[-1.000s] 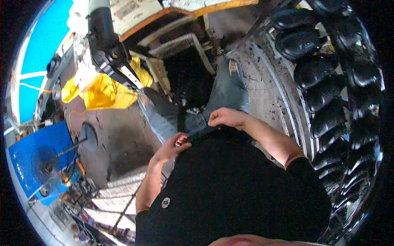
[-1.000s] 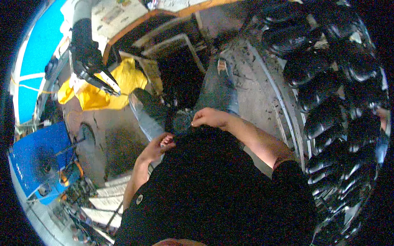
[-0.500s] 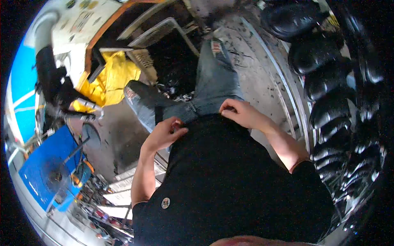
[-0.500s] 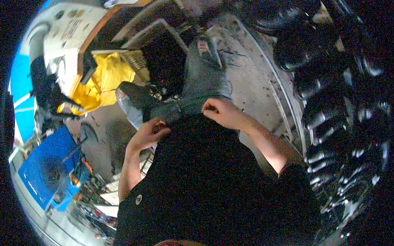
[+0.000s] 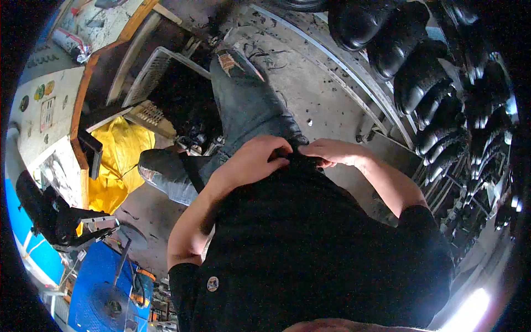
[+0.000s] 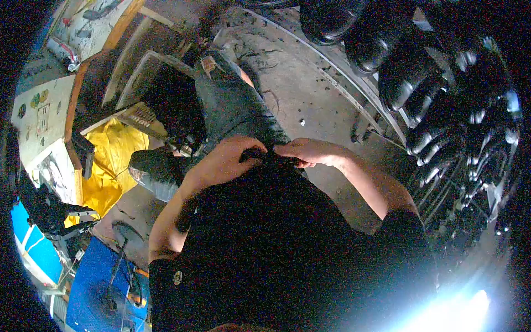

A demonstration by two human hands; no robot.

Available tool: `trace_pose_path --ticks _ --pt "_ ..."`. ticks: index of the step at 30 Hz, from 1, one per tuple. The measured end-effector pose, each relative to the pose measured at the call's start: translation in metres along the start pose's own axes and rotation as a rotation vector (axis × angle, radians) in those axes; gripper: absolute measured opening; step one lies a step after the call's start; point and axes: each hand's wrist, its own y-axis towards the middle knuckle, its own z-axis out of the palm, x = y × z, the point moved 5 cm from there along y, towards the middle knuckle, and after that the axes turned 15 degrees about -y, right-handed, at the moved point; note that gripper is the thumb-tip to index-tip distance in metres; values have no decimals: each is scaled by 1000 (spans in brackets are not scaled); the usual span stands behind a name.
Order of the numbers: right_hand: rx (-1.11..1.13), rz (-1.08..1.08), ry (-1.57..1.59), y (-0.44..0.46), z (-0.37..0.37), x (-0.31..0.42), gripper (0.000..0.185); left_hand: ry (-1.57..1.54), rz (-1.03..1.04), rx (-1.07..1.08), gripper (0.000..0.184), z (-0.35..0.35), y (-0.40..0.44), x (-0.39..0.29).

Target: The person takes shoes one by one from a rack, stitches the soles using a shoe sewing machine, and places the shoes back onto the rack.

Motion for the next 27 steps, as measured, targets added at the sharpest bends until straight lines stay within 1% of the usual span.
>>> trace_pose_path --ticks 1,2,3,5,6,7,8,9,11,12,13,14,18,21,23,27 --pt "47 -34 61 -3 4 6 47 -28 -49 60 28 6 3 7" --pt "-2 -35 45 -6 8 9 38 -56 -99 117 29 13 5 13" --pt "-7 -27 43 -4 8 6 38 -61 -92 118 29 17 7 17" --pt "92 -155 268 1 9 3 32 160 -5 172 36 28 9 18" --pt "21 -168 349 -4 3 10 27 155 2 173 36 32 11 17" --pt "14 -163 350 -5 1 9 27 129 36 119 39 32 14 13" --pt "-14 -223 435 -6 -2 11 26 106 72 67 42 31 16 9" --pt "-44 -284 518 -9 -6 14 24 108 82 73 42 32 17 7" --pt "-79 -269 524 -16 -6 15 24 252 118 21 43 35 15 0" --pt "-113 -254 539 -16 -4 12 25 256 125 19 43 37 15 2" --pt "-147 -241 554 -16 -4 11 26 198 113 -1 44 39 16 9" --pt "-138 -281 556 -20 -3 12 25 139 99 -18 45 40 15 13" --pt "-201 -242 562 -28 4 1 24 147 109 11 45 51 16 14" --pt "-251 -237 595 -28 8 -7 24 227 151 31 44 52 16 14" --pt "-246 -242 592 -29 13 -17 24 231 66 148 42 57 14 17" --pt "-262 -254 604 -43 20 -19 24 215 51 205 40 63 11 13"
